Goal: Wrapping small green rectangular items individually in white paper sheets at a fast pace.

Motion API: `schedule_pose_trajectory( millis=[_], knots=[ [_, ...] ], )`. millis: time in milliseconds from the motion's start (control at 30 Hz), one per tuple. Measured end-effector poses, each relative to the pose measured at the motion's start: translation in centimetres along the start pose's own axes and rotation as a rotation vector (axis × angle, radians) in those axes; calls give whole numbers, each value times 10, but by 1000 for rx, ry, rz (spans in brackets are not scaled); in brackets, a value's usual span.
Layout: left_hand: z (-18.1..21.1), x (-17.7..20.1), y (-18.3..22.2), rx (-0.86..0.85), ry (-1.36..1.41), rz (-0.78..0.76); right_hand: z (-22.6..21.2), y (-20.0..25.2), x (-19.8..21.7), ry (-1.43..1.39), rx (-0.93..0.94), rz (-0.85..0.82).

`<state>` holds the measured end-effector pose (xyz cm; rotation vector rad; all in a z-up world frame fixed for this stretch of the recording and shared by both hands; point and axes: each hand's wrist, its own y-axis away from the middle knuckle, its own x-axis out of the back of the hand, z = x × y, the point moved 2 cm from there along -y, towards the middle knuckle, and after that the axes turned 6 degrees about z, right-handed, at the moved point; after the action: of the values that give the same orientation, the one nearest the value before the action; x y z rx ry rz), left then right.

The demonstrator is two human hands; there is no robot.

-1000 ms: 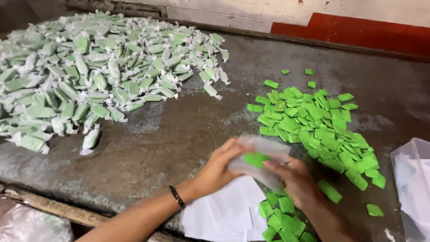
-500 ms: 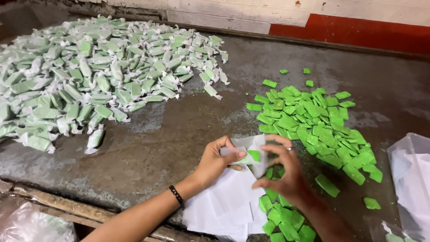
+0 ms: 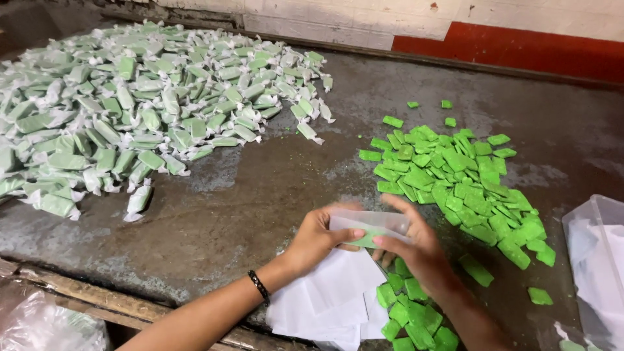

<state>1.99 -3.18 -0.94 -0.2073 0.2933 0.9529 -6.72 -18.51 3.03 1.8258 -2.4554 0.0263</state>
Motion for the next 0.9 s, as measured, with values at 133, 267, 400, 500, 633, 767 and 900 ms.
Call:
schedule_pose_trajectory(
  millis=[133,267,400,500,633,767,900],
  knots=[
    [15,-5,9,-247,-339,-36,33,-12,15,-26,122,14],
    [34,-13,22,-633,-670,-162,46,-19,23,-308,-9,-78],
    [31,-4,19,-638,-808,-82,38,-12,19,-183,57,-67],
    [35,-4,18,-562,-646,-20,22,-6,19,-79,154,76],
    [42,-4,21,-623,-646,-30,45,-18,30,-369,-35,126],
    [46,-9,29,-755,-735,-154,72,-30,32,-779,-158,-4],
    [17,2,6,-164,-240,-94,55,-21,28,-666,36,-104]
  ],
)
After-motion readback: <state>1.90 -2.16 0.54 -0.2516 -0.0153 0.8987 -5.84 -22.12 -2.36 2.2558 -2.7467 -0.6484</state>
